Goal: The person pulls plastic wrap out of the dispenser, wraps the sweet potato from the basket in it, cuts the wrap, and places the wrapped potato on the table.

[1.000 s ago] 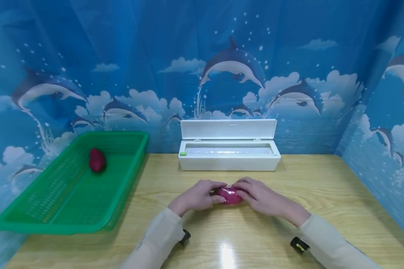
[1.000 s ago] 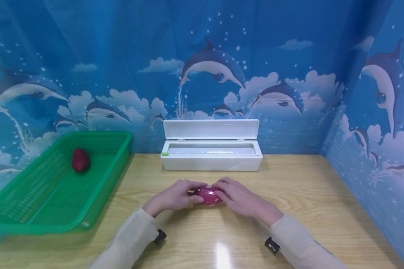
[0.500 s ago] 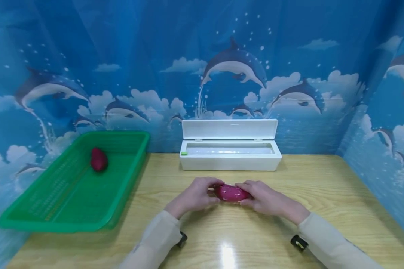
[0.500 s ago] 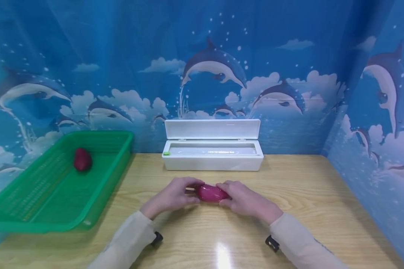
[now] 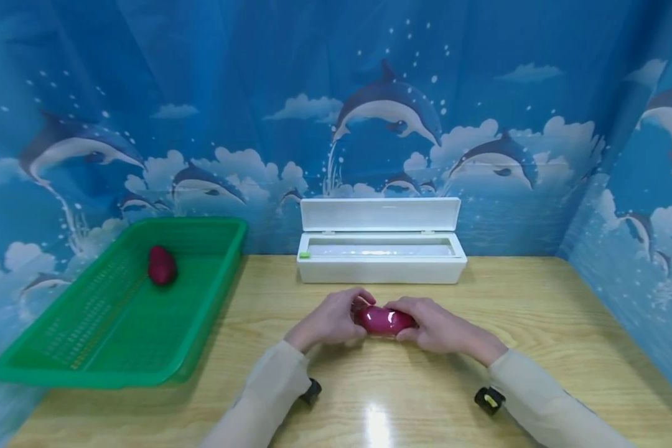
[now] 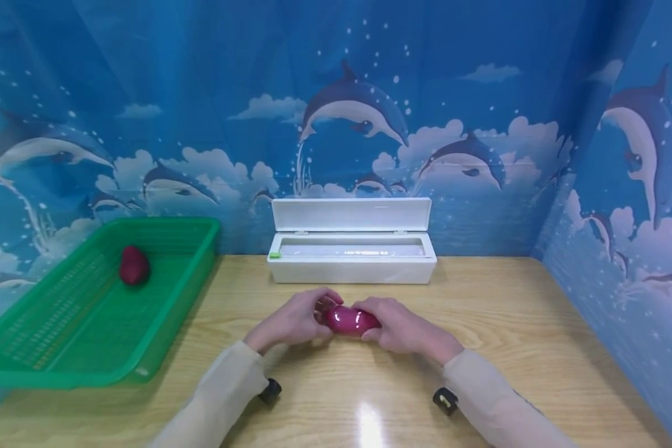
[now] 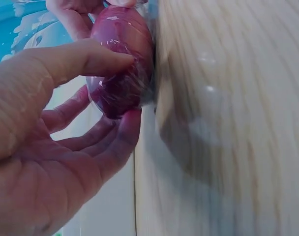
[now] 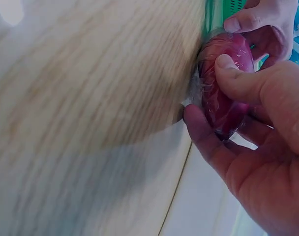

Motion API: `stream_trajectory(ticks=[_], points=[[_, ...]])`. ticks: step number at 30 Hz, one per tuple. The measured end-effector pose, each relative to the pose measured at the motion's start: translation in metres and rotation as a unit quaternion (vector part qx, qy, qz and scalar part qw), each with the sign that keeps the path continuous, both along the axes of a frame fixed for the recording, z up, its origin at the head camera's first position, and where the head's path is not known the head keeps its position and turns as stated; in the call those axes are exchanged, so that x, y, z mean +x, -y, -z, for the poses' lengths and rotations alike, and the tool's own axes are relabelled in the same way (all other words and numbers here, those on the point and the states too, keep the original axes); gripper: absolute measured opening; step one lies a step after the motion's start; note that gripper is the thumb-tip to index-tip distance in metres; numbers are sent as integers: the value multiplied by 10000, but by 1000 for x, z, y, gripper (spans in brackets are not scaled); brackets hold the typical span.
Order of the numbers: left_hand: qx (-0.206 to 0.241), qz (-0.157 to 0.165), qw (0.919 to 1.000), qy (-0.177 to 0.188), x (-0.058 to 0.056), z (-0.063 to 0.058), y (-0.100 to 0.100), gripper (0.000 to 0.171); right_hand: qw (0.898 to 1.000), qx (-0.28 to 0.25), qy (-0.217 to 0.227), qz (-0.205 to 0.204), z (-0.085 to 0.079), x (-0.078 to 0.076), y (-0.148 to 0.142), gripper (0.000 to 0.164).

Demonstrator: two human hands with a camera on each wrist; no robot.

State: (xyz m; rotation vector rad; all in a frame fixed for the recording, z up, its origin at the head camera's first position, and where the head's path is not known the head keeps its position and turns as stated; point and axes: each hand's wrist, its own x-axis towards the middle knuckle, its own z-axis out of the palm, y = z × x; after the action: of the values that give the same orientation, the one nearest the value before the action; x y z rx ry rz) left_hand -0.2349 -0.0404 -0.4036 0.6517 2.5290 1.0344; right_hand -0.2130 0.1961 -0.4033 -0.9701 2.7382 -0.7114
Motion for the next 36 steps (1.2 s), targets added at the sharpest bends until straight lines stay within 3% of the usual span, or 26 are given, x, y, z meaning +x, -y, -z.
stream_trajectory(ticks=[3,6,8,10,12,14,16,19,21,23,27,33,36], points=[[-61,85,9999,31,0,-1,-1,65,9999,-136,57,67,1,1,-2,49],[-180,165,9996,-160,1,-4,-1,63,9993,-296,35,239,1,6,-8,53],[-291,17,9980,-561,2,-7,-1,54,9981,-412,59,460,-1,10,-15,55],[-433,-271,9907,-1262,2,-10,-2,43,9961,-503,44,725,-5,13,-25,56],[-697,-705,9718,-2140,0,-13,-4,32,9935,-541,21,999,-9,16,-37,54],[-1032,-1092,9419,-3005,-4,-14,-5,27,9908,-531,-60,1242,-14,19,-50,50],[-1397,-1370,9106,-3640,-9,-12,-5,27,9877,-490,-256,1464,-15,22,-65,49],[-1862,-1643,8770,-4113,-16,-9,-4,36,9815,-497,-610,1746,-17,27,-88,48],[-2065,-1730,8665,-4202,-21,-6,-2,42,9754,-522,-901,1941,-16,30,-104,48],[-2202,-1756,8627,-4201,-25,-4,-1,48,9681,-557,-1249,2101,-14,32,-120,48],[-2409,-1695,8649,-4064,-31,-1,0,55,9513,-881,-1603,2483,-11,34,-149,50],[-2704,-1675,8636,-3912,-32,-2,-4,56,9219,-782,-986,3665,-17,29,-182,60],[-2764,-1621,8645,-3873,-32,-4,-5,55,9114,-702,-947,3942,-17,23,-195,64]])
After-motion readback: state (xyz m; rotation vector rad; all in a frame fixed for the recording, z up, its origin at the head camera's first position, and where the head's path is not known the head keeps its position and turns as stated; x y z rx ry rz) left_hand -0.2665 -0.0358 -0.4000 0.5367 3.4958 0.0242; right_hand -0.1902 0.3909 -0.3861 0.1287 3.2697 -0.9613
